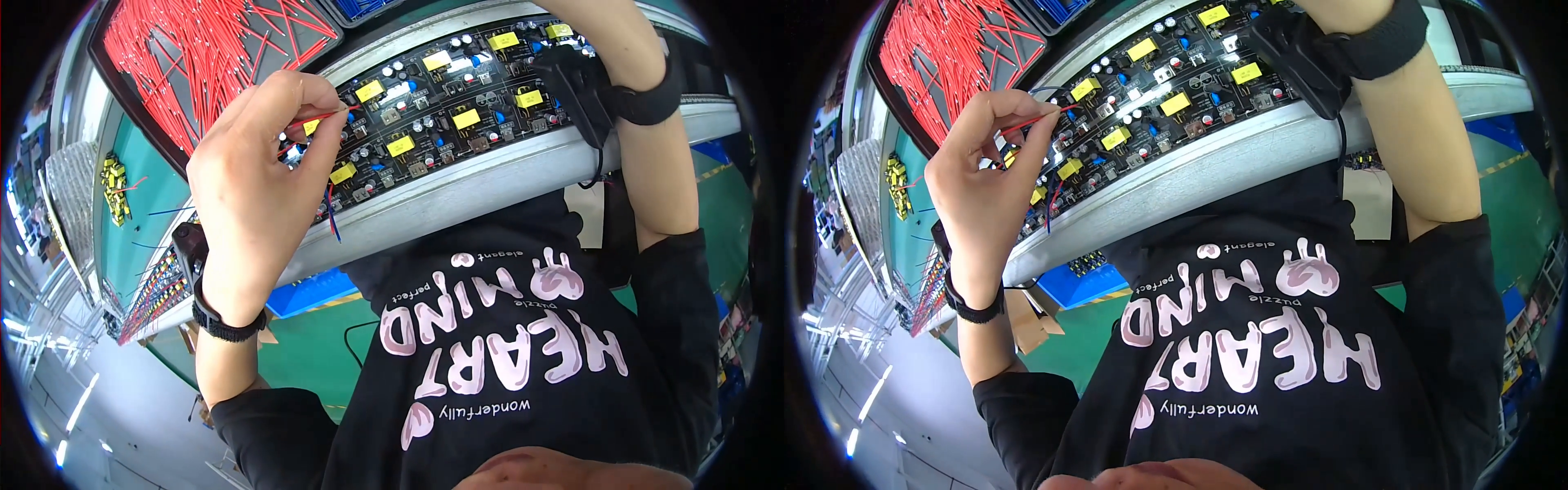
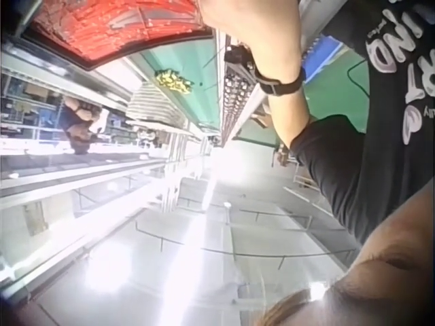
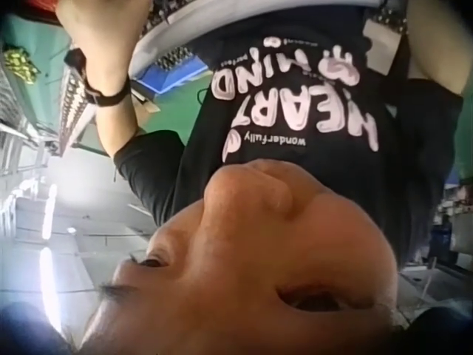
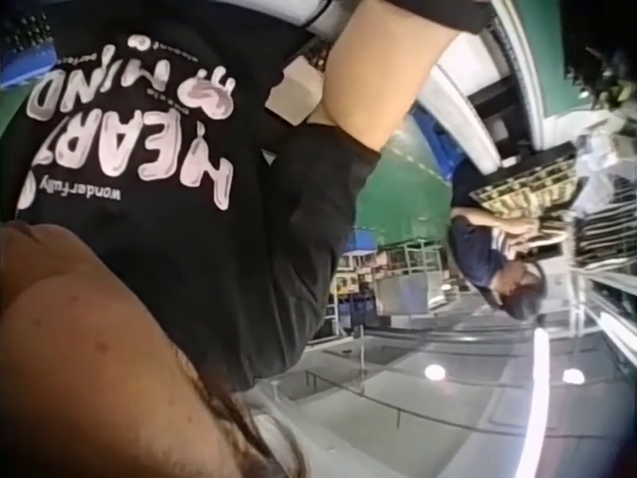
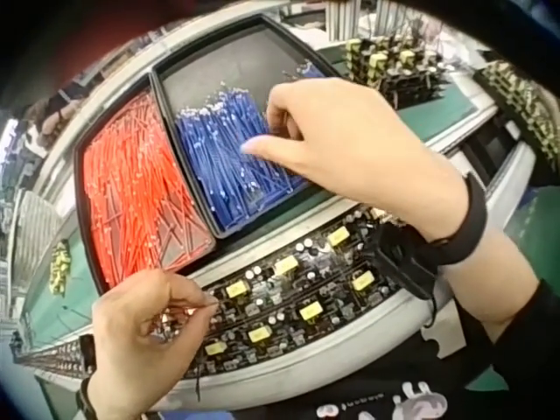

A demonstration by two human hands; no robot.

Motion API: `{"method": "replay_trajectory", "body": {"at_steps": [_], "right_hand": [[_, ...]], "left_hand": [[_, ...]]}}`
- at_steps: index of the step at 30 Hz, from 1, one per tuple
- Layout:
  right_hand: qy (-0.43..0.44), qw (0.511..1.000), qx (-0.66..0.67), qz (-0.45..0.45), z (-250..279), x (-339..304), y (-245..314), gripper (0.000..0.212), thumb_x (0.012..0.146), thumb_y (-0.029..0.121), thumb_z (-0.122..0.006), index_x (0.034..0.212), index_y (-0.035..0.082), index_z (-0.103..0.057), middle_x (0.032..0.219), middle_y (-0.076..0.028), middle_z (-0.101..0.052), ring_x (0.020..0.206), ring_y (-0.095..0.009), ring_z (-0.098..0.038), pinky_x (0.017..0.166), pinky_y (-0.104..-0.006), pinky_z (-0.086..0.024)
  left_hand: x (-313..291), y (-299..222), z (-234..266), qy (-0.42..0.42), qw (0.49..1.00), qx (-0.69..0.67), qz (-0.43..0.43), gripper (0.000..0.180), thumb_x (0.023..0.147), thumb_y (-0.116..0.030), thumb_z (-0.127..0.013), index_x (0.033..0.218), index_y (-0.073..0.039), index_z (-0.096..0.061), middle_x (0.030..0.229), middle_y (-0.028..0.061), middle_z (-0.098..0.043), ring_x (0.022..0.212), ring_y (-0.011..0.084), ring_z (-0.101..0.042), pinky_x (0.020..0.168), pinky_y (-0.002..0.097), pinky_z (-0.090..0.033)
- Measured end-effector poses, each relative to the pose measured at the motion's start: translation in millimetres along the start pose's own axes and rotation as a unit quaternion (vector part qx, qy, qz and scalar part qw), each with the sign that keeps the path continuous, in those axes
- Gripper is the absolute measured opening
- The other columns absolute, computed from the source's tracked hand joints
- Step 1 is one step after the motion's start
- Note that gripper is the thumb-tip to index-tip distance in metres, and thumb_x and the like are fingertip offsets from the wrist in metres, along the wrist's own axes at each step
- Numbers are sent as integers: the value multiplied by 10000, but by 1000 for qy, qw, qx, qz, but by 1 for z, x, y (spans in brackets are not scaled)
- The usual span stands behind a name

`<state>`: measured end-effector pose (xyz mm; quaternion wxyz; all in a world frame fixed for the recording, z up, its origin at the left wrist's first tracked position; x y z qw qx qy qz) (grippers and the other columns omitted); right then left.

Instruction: The person places circuit boards into a bin, moves the bin aside, and retrieves a circuit board from a blue crate. They then insert red and blue wires into the circuit board by hand while it sits on a rail.

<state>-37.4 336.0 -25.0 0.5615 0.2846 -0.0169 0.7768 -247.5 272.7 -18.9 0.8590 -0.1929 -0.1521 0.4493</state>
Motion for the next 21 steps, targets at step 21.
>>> {"method": "replay_trajectory", "body": {"at_steps": [21], "right_hand": [[56,990,116,-60,-11,6,-16,220,901,162,-738,891,-58,-727,709,-158,-685,638,-219,-661,666,-333,-539]], "left_hand": [[-7,2,-1,-16,999,25,-29,106,855,16,-774,902,-26,-689,848,15,-705,673,63,-543,622,219,-433]]}}
Point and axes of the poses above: each hand's wrist, its own x-axis towards the middle knuckle, its own z-axis out of the back of the hand, y = z × x, the point moved 6 cm from there along x, towards the middle knuckle
